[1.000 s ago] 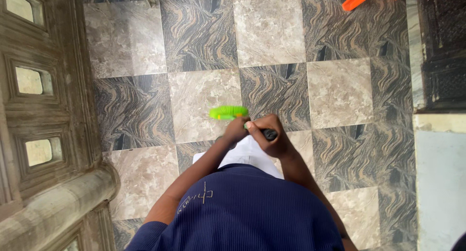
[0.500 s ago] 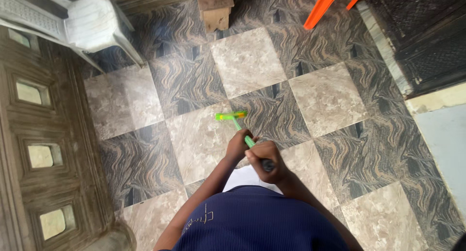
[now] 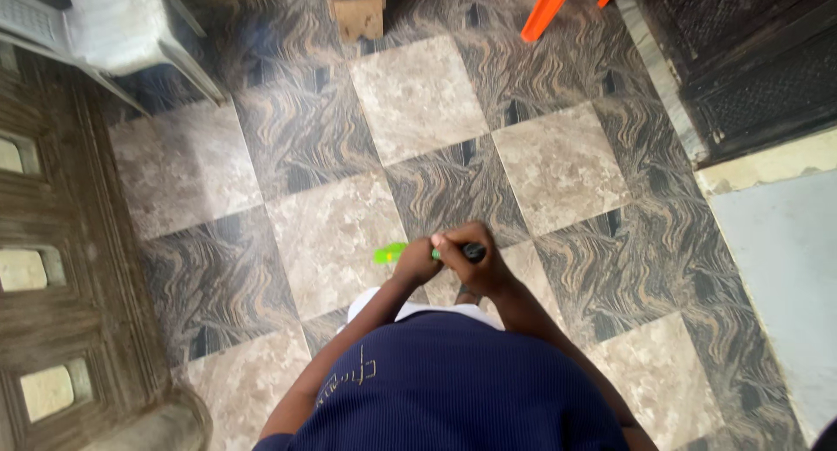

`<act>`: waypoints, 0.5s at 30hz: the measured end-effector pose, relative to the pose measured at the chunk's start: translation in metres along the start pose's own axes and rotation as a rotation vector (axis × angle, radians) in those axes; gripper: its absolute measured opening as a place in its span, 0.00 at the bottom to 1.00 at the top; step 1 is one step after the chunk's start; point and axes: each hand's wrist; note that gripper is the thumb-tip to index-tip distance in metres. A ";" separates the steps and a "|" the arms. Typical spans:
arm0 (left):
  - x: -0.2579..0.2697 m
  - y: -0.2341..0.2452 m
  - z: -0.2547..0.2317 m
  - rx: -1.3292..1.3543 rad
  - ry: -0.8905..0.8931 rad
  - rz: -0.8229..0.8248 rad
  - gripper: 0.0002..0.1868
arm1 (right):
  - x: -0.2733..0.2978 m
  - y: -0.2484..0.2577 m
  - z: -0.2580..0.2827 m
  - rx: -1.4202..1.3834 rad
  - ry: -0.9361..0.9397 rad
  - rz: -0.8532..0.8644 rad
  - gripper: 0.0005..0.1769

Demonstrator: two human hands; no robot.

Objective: The person sweeps a tiled floor using a green broom. They move the broom back and forth across the checkered tiles, covering different sections of the room near a wooden door and an orange chair.

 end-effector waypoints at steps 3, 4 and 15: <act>-0.011 0.007 -0.044 -0.077 -0.078 -0.106 0.12 | 0.009 0.039 0.023 -0.028 0.100 0.069 0.20; -0.017 0.008 -0.053 -0.097 -0.127 -0.165 0.09 | 0.010 0.050 0.029 -0.012 0.128 0.101 0.24; -0.089 -0.089 -0.012 0.021 0.084 -0.212 0.17 | 0.000 0.113 -0.025 0.134 -0.048 0.231 0.26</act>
Point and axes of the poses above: each hand's wrist, its own x-axis away from the middle knuckle, its own y-axis out of the back of the hand, z = x × y, and after that the axes turned 6 degrees about -y, right-handed
